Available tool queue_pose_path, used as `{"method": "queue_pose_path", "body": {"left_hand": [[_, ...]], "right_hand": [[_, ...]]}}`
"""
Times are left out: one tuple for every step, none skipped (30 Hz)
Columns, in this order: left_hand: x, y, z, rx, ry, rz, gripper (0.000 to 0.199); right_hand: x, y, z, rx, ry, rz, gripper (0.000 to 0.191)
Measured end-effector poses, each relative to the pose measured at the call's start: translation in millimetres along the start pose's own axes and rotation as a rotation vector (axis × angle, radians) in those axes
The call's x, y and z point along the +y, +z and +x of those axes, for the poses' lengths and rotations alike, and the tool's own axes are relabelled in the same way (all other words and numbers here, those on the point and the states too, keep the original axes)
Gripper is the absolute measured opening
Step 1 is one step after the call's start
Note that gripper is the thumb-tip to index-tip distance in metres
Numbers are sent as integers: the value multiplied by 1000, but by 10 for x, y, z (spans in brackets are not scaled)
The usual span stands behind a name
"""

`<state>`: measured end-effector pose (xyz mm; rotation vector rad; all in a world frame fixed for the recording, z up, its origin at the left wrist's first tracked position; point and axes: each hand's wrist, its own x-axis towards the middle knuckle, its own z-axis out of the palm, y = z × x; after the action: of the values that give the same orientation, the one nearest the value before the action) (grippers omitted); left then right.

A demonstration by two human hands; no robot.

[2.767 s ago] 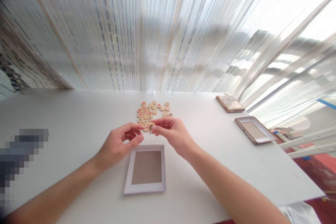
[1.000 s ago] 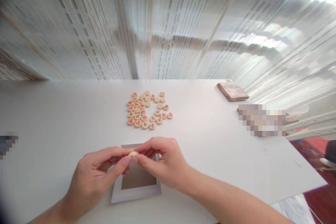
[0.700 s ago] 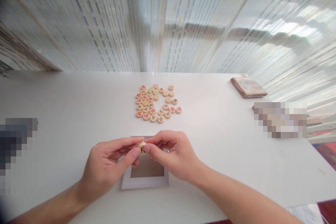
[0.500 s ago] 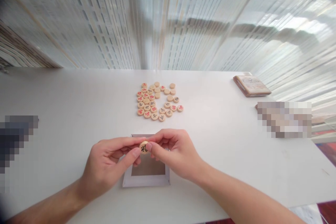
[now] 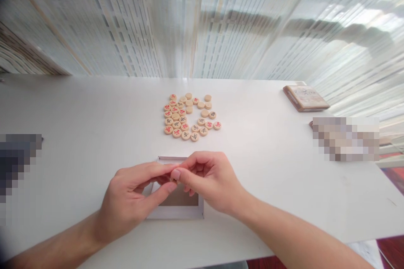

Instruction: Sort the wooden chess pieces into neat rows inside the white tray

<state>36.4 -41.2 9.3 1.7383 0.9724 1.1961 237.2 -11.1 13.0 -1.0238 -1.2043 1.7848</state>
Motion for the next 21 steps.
{"method": "queue_pose_path", "body": {"left_hand": [[-5,3,-3,2,-5,-6,39],[-11,4,-8,6,-12,-13,39],[-18,3,-12,12,-22,-24,37],[-25,1,-17,21,-32,-41,36],[-32,-2,-21,34,-41,-61,35],[-38,-6,-23,51,-50,-81,34],[-42,-11,-24,64,-57,-102,32],[-45,-14,-22,72,-63,-122,31],[-46,-17,-20,74,-68,-141,31],[-45,-19,-16,75,-72,-158,30],[-43,-19,-11,72,-75,-171,30],[-41,-18,-5,71,-77,-180,31],[-40,-17,1,70,-74,-185,33],[-40,-17,7,71,-64,-186,35],[-42,-18,13,73,-44,-183,36],[-45,-20,17,70,-18,-177,38],[-50,-24,20,63,11,-171,40],[-54,-29,21,55,41,-162,43],[-58,-35,19,47,70,-149,45],[-61,-41,15,37,94,-131,46],[-62,-46,9,27,115,-110,48]], "right_hand": [[-9,0,2,-10,12,21,23],[-20,0,4,-24,24,42,24],[-30,-2,8,-43,36,64,24],[-40,-4,11,-64,47,86,24],[-49,-8,15,-89,54,105,24],[-54,-11,18,-112,58,121,23],[-56,-15,21,-134,59,136,22],[-56,-17,23,-151,58,151,22],[-53,-19,23,-160,57,167,21],[-50,-20,23,-164,60,186,22],[-47,-19,22,-161,66,203,23],[-46,-18,20,-155,75,220,25],[-48,-16,17,-149,86,232,27],[-51,-13,14,-144,98,241,29],[-56,-11,11,-143,109,250,30],[-62,-9,8,-148,121,257,31],[-67,-7,6,-157,134,265,32],[-72,-6,5,-167,150,272,33],[-74,-5,5,-176,165,276,33],[-74,-5,7,-180,182,275,33],[-72,-6,9,-178,200,265,34]]}}
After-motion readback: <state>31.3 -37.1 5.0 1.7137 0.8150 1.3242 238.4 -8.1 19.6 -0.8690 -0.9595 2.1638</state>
